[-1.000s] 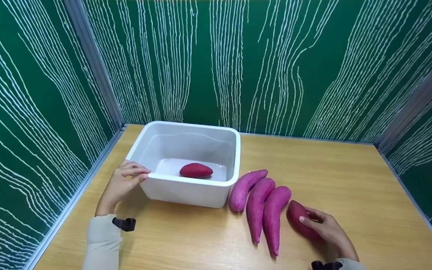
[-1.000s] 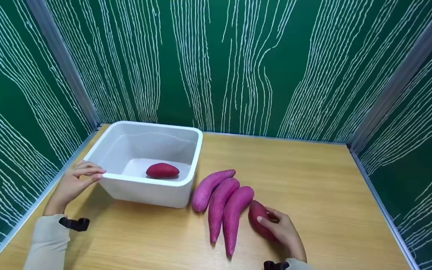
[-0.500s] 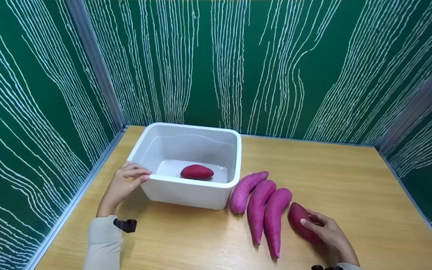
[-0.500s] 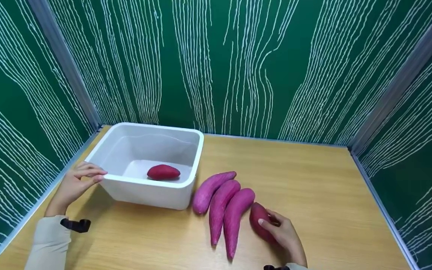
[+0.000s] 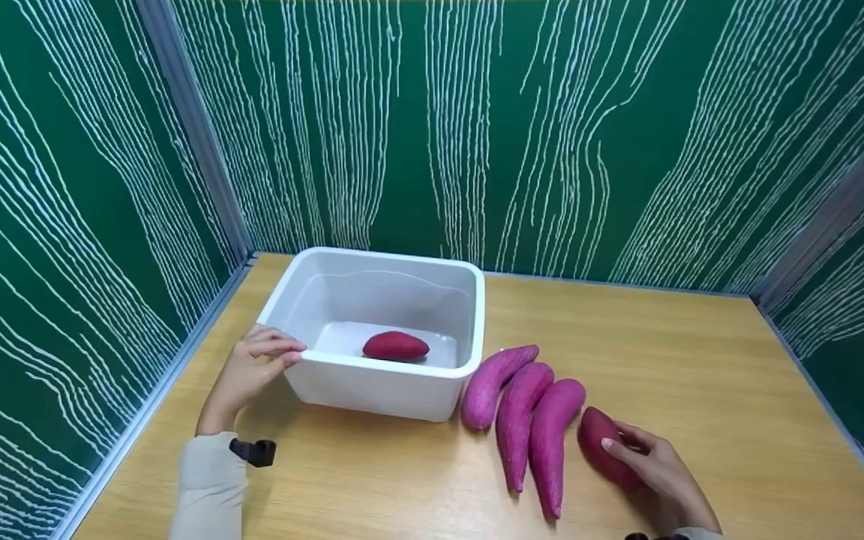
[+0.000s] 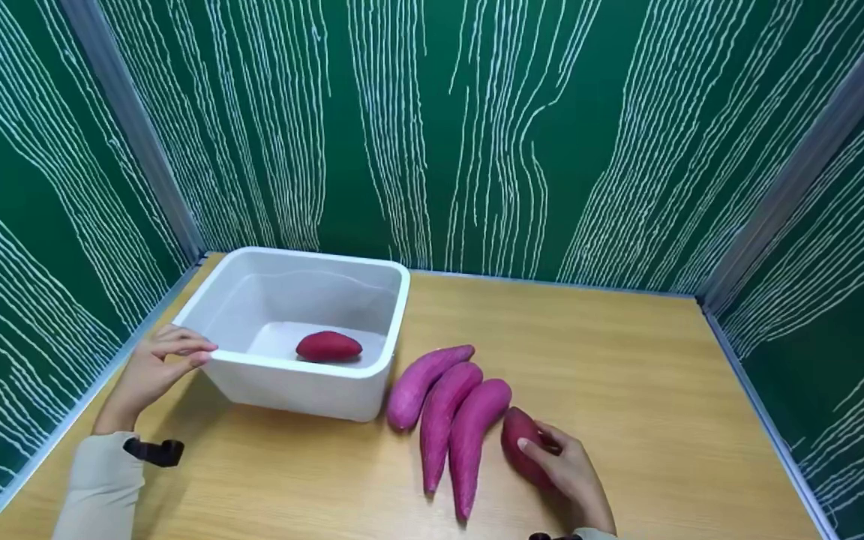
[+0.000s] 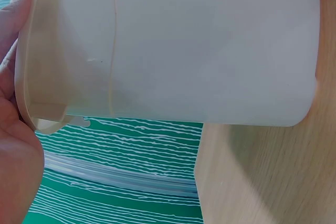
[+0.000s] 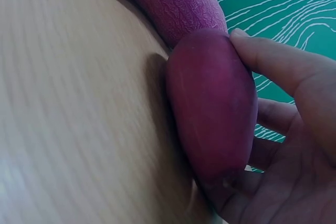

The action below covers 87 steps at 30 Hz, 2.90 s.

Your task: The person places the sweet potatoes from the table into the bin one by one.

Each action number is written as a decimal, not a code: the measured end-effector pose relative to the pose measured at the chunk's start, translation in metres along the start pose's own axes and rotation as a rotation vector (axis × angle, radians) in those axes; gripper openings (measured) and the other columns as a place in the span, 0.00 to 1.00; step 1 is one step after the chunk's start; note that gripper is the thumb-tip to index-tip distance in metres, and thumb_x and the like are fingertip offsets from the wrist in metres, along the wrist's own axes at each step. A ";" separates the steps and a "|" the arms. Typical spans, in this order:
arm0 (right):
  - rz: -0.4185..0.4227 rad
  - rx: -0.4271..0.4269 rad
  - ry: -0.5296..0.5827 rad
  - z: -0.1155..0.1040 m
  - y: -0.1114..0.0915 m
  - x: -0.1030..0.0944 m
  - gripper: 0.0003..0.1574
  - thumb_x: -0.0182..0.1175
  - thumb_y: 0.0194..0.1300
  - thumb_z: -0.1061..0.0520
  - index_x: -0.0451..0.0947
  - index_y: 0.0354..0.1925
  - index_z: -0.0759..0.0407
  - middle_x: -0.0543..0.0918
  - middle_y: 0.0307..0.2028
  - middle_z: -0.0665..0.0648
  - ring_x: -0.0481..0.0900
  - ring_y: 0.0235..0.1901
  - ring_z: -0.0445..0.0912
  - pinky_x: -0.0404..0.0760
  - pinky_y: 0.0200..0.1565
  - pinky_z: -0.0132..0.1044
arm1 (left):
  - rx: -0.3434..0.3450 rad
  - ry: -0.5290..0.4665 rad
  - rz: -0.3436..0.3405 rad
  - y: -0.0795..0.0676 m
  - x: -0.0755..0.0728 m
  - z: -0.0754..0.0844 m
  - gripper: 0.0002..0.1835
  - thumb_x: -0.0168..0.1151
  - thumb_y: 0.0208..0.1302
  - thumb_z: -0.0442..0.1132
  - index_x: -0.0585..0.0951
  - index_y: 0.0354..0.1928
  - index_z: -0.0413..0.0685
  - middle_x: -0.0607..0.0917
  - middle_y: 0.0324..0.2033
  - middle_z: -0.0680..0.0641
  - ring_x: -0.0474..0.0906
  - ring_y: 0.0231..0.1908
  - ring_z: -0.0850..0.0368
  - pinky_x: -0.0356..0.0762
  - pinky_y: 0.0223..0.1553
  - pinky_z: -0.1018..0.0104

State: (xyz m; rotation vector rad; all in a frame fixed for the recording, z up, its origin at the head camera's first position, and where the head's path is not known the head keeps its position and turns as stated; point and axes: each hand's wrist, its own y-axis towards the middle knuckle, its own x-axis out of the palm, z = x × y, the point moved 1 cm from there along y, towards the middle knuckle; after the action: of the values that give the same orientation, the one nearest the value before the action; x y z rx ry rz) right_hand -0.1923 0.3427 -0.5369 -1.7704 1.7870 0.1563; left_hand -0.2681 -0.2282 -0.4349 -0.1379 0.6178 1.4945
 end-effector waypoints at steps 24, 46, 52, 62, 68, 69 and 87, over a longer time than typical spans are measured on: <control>0.026 0.004 -0.048 -0.023 0.003 -0.015 0.53 0.59 0.62 0.33 0.58 0.70 0.67 0.67 0.64 0.72 0.70 0.60 0.59 0.73 0.58 0.46 | 0.000 -0.006 0.005 0.002 0.000 -0.003 0.12 0.69 0.56 0.43 0.88 0.40 0.47 0.82 0.45 0.45 0.70 0.51 0.51 0.66 0.62 0.41; -0.011 -0.097 -0.067 -0.080 0.005 -0.029 0.51 0.57 0.63 0.32 0.59 0.70 0.65 0.71 0.62 0.70 0.74 0.54 0.52 0.74 0.50 0.38 | 0.033 -0.018 0.012 0.001 0.001 0.001 0.10 0.69 0.57 0.40 0.88 0.39 0.46 0.83 0.44 0.44 0.68 0.50 0.54 0.64 0.62 0.39; -0.008 -0.156 -0.093 -0.099 0.006 -0.033 0.49 0.57 0.64 0.34 0.60 0.69 0.65 0.72 0.61 0.69 0.75 0.52 0.52 0.74 0.48 0.36 | 0.016 -0.008 0.013 0.000 0.002 0.001 0.12 0.69 0.57 0.42 0.87 0.41 0.46 0.83 0.46 0.45 0.69 0.51 0.52 0.65 0.62 0.38; -0.024 -0.216 -0.124 -0.126 0.007 -0.036 0.49 0.57 0.64 0.34 0.61 0.69 0.64 0.76 0.57 0.67 0.77 0.48 0.50 0.74 0.54 0.47 | 0.022 -0.021 0.007 0.001 0.001 -0.001 0.11 0.69 0.57 0.43 0.88 0.40 0.46 0.83 0.46 0.42 0.69 0.51 0.52 0.64 0.63 0.40; -0.008 -0.294 -0.118 -0.139 0.008 -0.037 0.43 0.58 0.65 0.39 0.65 0.66 0.66 0.79 0.54 0.67 0.78 0.46 0.47 0.75 0.48 0.38 | 0.018 -0.016 0.005 0.002 0.001 0.000 0.10 0.69 0.56 0.42 0.88 0.40 0.47 0.83 0.44 0.43 0.68 0.51 0.54 0.63 0.63 0.45; -0.005 -0.309 -0.116 -0.141 0.008 -0.037 0.42 0.58 0.66 0.40 0.65 0.66 0.67 0.79 0.54 0.67 0.79 0.45 0.47 0.75 0.47 0.36 | 0.015 -0.015 0.005 0.002 0.000 0.000 0.10 0.70 0.56 0.42 0.88 0.40 0.47 0.83 0.43 0.44 0.67 0.51 0.54 0.62 0.63 0.45; -0.027 -0.363 -0.107 -0.170 0.011 -0.030 0.43 0.60 0.64 0.39 0.67 0.65 0.66 0.80 0.53 0.67 0.80 0.47 0.50 0.77 0.46 0.33 | -0.026 0.009 0.000 0.000 0.001 0.001 0.13 0.69 0.56 0.48 0.88 0.40 0.50 0.82 0.45 0.48 0.69 0.52 0.53 0.62 0.64 0.41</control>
State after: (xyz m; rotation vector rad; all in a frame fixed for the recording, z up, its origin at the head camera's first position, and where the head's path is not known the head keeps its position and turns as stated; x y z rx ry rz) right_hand -0.2623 0.2873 -0.3887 -1.9894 1.7373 0.5853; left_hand -0.2680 -0.2271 -0.4347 -0.1644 0.6059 1.5030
